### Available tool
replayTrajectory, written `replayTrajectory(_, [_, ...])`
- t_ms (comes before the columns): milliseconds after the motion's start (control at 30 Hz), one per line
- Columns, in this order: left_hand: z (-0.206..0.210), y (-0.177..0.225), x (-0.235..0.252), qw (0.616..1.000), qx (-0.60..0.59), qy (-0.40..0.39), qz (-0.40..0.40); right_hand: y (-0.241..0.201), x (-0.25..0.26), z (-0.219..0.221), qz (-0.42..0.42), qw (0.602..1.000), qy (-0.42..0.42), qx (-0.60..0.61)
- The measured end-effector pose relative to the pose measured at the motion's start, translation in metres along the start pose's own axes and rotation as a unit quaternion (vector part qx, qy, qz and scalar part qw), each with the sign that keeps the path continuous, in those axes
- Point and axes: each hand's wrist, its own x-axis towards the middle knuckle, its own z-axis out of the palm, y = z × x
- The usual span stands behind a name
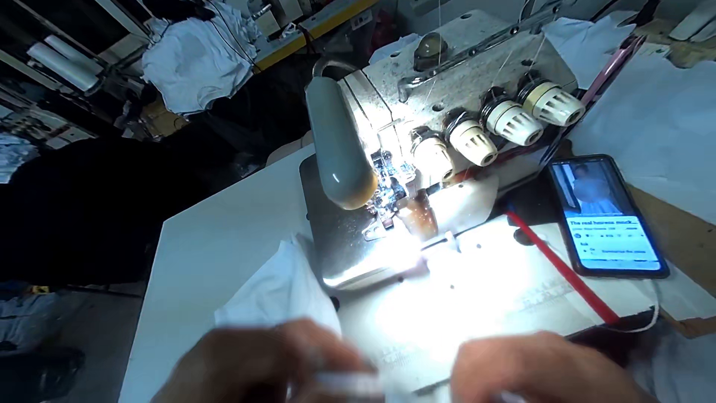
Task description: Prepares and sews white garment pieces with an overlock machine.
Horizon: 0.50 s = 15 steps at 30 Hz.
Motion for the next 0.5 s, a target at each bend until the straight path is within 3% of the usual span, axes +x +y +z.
replayTrajectory(67, [0.009, -0.036, 0.006, 0.996, 0.067, 0.055, 0.014, 0.031, 0.004, -0.002, 0.077, 0.996, 0.054, -0.012])
replayTrajectory(133, [0.015, -0.060, 0.012, 0.996, 0.041, 0.084, 0.014, 0.055, 0.003, -0.004, 0.169, 0.981, 0.083, 0.033])
replayTrajectory(333, [0.011, -0.078, 0.009, 0.992, 0.017, 0.121, -0.019, 0.065, -0.010, -0.003, 0.191, 0.979, 0.075, -0.011])
replayTrajectory(400, [0.009, -0.070, 0.006, 0.994, -0.013, 0.106, -0.016, 0.056, -0.016, -0.001, 0.108, 0.984, 0.100, -0.098])
replayTrajectory(500, [-0.001, -0.035, 0.003, 0.997, -0.070, 0.026, 0.033, 0.012, -0.016, -0.002, -0.042, 0.952, 0.118, -0.279])
